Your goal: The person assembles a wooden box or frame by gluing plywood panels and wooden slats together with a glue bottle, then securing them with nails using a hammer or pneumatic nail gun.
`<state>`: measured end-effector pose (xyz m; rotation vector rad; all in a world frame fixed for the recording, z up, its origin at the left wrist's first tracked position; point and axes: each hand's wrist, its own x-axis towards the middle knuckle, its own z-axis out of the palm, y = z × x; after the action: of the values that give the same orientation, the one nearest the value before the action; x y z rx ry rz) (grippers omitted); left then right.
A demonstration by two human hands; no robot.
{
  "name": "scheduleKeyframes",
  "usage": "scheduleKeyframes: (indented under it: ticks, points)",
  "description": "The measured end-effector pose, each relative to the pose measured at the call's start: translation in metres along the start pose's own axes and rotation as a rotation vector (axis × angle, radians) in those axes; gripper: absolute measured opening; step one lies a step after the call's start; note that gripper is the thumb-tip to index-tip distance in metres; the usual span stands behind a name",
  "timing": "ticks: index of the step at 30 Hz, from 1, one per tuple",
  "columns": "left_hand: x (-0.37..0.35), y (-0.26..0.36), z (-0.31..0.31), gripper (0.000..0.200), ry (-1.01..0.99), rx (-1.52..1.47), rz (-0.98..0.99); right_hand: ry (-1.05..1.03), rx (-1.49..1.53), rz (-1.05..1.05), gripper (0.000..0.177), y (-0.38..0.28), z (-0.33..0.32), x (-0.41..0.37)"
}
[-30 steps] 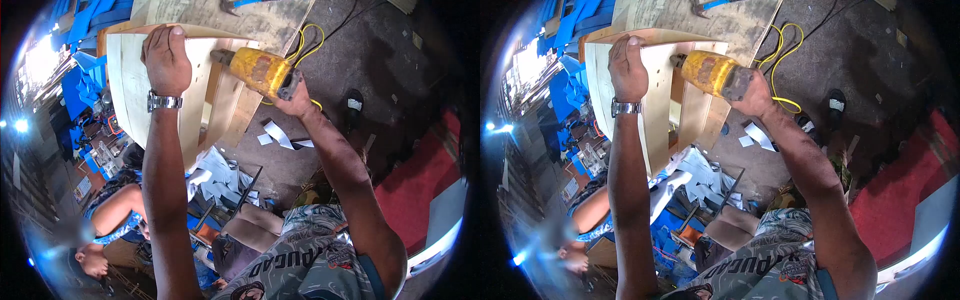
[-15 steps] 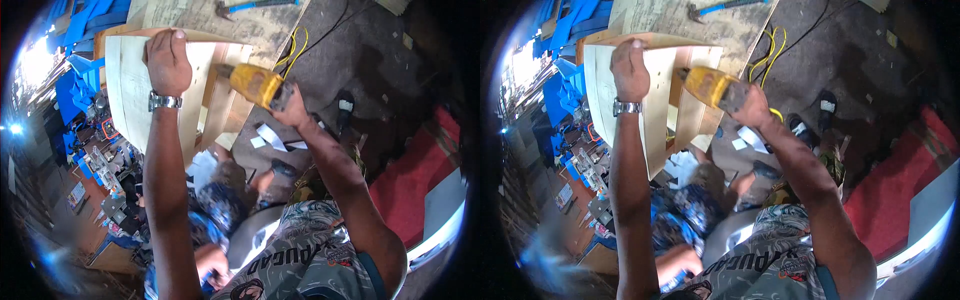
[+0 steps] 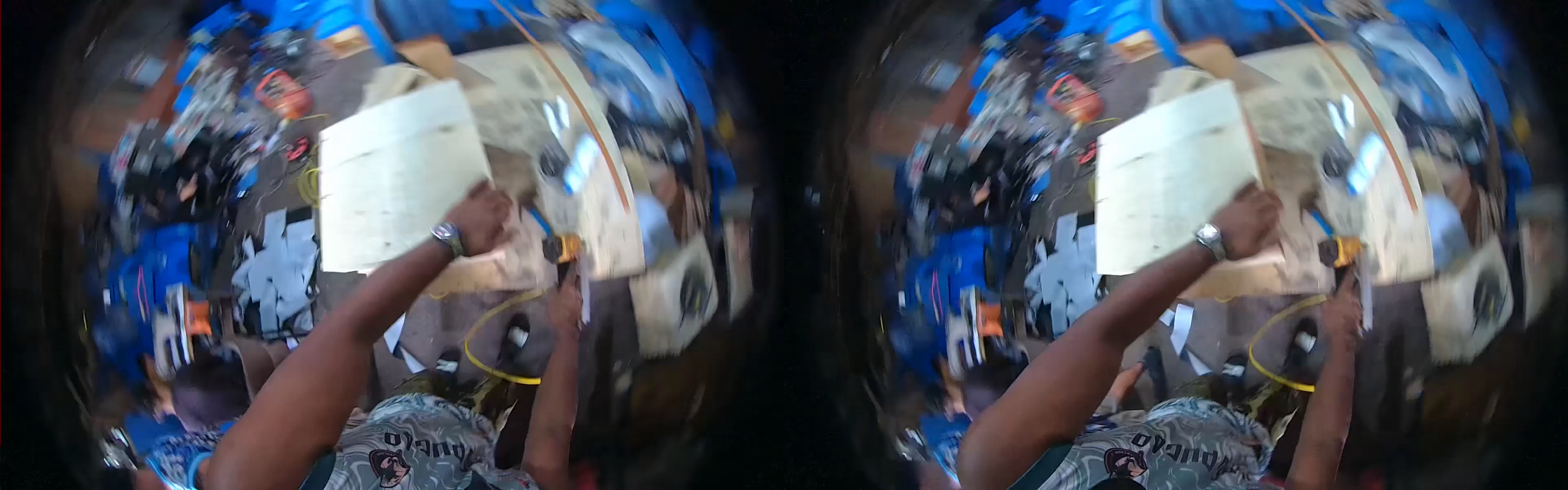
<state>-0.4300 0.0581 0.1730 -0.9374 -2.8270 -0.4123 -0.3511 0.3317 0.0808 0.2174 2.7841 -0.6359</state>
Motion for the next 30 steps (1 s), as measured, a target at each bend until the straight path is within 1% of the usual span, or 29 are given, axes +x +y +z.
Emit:
scheduleKeyframes:
  ticks: [1,2,3,5,6,8,11,12,15,16,17,18,19,21,23,24,25,27,28,29,30]
  points:
    - [-0.001,0.008,-0.017,0.033,-0.092,-0.035,-0.070,0.105,-0.151,-0.146,0.087,0.024,0.024,0.031]
    - [-0.007,0.006,-0.016,0.039,-0.042,-0.023,-0.067,-0.013,-0.177,-0.142,0.087,0.033,0.024,0.055]
    - [-0.011,0.007,-0.019,0.040,-0.049,-0.059,-0.096,-0.128,-0.209,-0.127,0.087,0.033,0.022,0.076]
    - [-0.016,0.006,-0.034,0.039,-0.051,-0.099,-0.087,-0.174,-0.357,-0.117,0.084,0.018,0.008,0.097]
    - [-0.004,0.010,-0.029,0.039,-0.062,-0.087,-0.105,-0.176,-0.343,-0.134,0.078,0.027,0.009,0.121]
    - [-0.005,0.010,-0.033,0.038,-0.087,-0.095,-0.117,-0.182,-0.329,-0.130,0.068,0.027,0.014,0.142]
    - [-0.007,0.009,-0.026,0.038,0.026,-0.070,-0.119,-0.019,-0.429,-0.173,0.055,0.024,0.032,0.159]
    - [-0.008,0.007,-0.023,0.056,0.016,-0.070,-0.143,0.095,-0.213,-0.261,0.039,0.013,0.027,0.158]
    - [-0.017,0.013,-0.023,0.068,0.151,-0.052,-0.188,0.434,0.204,-0.544,0.038,-0.072,-0.014,0.151]
    - [-0.022,0.016,-0.026,0.072,0.156,-0.063,-0.214,0.423,0.314,-0.613,0.036,-0.118,-0.041,0.129]
    - [-0.032,0.022,-0.026,0.070,0.203,-0.068,-0.254,0.407,0.424,-0.680,0.035,-0.165,-0.068,0.099]
    - [-0.048,0.029,-0.027,0.068,0.249,-0.075,-0.291,0.306,0.514,-0.758,0.035,-0.202,-0.085,0.071]
    - [-0.068,0.037,-0.028,0.066,0.293,-0.084,-0.328,0.200,0.601,-0.831,0.035,-0.235,-0.094,0.045]
    - [-0.131,0.056,-0.037,0.056,0.283,-0.072,-0.273,0.201,0.468,-1.065,0.036,-0.292,-0.090,0.002]
    - [-0.210,0.069,-0.034,0.046,0.376,-0.163,-0.283,0.155,0.388,-1.125,0.039,-0.343,-0.073,-0.039]
    - [-0.254,0.069,-0.033,0.041,0.332,-0.195,-0.330,0.138,0.351,-1.150,0.040,-0.367,-0.061,-0.055]
    - [-0.300,0.064,-0.033,0.036,0.288,-0.227,-0.373,0.201,0.260,-1.126,0.042,-0.389,-0.046,-0.063]
    - [-0.394,0.059,-0.038,0.022,0.115,-0.307,-0.630,0.316,0.074,-1.053,0.046,-0.425,-0.001,-0.070]
    - [-0.440,0.051,-0.039,0.022,0.145,-0.323,-0.687,0.294,-0.090,-0.944,0.055,-0.434,0.026,-0.065]
    - [-0.484,0.042,-0.045,0.021,0.175,-0.344,-0.746,0.298,-0.192,-0.872,0.056,-0.444,0.055,-0.063]
    - [-0.517,0.035,-0.067,0.020,0.102,-0.369,-0.835,0.282,-0.313,-0.796,0.058,-0.442,0.081,-0.065]
